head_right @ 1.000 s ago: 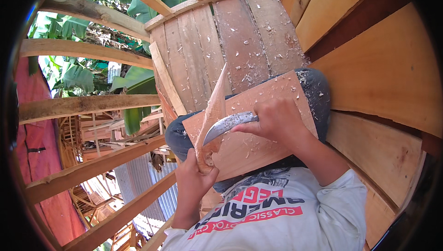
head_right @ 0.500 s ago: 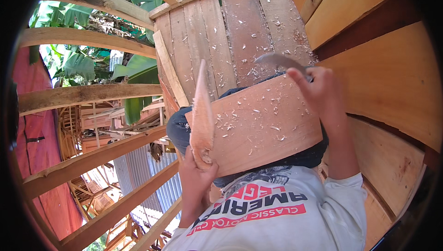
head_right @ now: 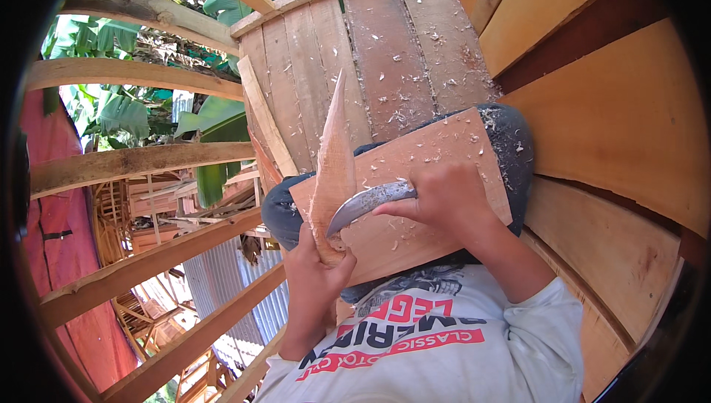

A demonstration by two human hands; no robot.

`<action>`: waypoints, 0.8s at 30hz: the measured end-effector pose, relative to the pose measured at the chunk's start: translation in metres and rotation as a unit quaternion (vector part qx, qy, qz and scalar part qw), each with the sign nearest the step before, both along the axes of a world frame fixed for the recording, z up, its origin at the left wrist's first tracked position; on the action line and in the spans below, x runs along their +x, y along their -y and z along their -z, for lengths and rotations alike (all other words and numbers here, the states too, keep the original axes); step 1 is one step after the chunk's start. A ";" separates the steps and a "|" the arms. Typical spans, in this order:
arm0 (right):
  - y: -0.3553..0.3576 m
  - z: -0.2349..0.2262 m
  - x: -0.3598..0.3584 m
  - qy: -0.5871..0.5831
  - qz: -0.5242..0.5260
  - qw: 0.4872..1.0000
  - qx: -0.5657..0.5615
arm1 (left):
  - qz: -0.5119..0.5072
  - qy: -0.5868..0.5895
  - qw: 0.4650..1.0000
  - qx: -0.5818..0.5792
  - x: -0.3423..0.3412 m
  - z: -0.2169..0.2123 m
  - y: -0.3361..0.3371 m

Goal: The person sits cross-legged on a wooden platform and uses a curved knife to carve a long, tapered piece of wood. They hold the wood in their left hand and shave off thin layers with the knife in their right hand, creating wood shavings that accumulate on a board placed on their lap.

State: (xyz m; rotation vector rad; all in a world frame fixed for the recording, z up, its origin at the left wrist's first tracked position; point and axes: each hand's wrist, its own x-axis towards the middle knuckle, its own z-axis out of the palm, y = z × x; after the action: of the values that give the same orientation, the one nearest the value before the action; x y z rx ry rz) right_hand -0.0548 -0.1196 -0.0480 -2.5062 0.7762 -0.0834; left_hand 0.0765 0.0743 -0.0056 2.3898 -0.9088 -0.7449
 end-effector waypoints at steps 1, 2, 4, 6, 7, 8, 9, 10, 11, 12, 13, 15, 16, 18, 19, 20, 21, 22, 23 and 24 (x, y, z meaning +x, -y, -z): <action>0.002 0.000 -0.001 0.012 0.006 1.000 -0.006 | 0.008 0.003 1.000 -0.003 -0.001 0.001 -0.001; 0.002 0.000 -0.002 0.025 0.015 1.000 -0.011 | 0.007 0.006 1.000 -0.007 -0.002 0.000 -0.001; 0.002 0.000 0.001 0.043 0.007 0.998 -0.040 | 0.007 0.013 1.000 -0.014 -0.003 -0.001 -0.002; 0.004 0.001 0.002 0.060 0.001 0.996 -0.064 | 0.003 0.019 1.000 -0.021 -0.003 -0.001 -0.003; 0.004 0.003 0.004 0.069 -0.002 0.995 -0.073 | 0.001 0.022 0.999 -0.025 -0.003 -0.001 -0.003; 0.005 0.004 0.005 0.078 -0.005 0.993 -0.083 | 0.000 0.019 0.999 -0.028 -0.002 -0.001 -0.004; 0.005 0.004 0.006 0.083 -0.005 0.993 -0.089 | -0.002 0.016 0.999 -0.031 -0.002 -0.002 -0.004; 0.006 0.004 0.007 0.088 -0.004 0.992 -0.095 | -0.004 0.014 0.999 -0.034 -0.002 -0.003 -0.004; 0.006 0.004 0.007 0.092 -0.003 0.991 -0.101 | -0.006 0.018 0.999 -0.038 -0.002 -0.003 -0.004; 0.007 0.006 0.009 0.109 -0.003 0.987 -0.114 | -0.007 0.021 0.999 -0.042 -0.003 -0.003 -0.003; 0.007 0.009 0.011 0.126 -0.002 0.984 -0.128 | -0.009 0.025 0.999 -0.046 -0.003 -0.003 -0.003; 0.008 0.010 0.013 0.140 0.001 0.980 -0.141 | -0.010 0.019 0.998 -0.060 -0.003 -0.001 -0.005; 0.008 0.010 0.012 0.136 0.004 0.981 -0.139 | -0.010 0.017 0.998 -0.067 -0.003 -0.001 -0.005; 0.008 0.008 0.012 0.129 0.012 0.981 -0.145 | -0.026 -0.001 0.998 -0.054 -0.004 0.002 -0.007; 0.011 0.005 0.012 0.125 0.018 0.980 -0.152 | -0.034 -0.010 0.998 -0.048 -0.005 0.004 -0.008; 0.032 0.003 0.014 0.124 0.173 0.974 -0.075 | 0.014 -0.028 0.999 -0.013 -0.011 0.007 -0.012; 0.065 -0.002 0.013 0.117 0.324 0.939 0.003 | 0.063 -0.050 0.997 0.021 -0.026 0.009 -0.017; 0.095 -0.009 0.002 0.091 0.365 0.926 0.007 | 0.115 -0.071 0.989 0.054 -0.039 0.012 -0.022; 0.117 -0.017 -0.009 0.071 0.412 0.908 0.007 | 0.088 -0.098 0.989 0.061 -0.043 0.019 -0.024; 0.122 -0.024 -0.012 0.076 0.388 0.919 0.000 | 0.031 -0.081 0.996 0.036 -0.033 0.022 -0.024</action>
State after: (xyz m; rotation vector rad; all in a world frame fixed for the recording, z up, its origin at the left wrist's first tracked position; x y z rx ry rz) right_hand -0.0670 -0.2412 -0.0241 -2.0064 1.6426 -0.5387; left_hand 0.0432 0.0983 -0.0280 2.3317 -0.9055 -0.9952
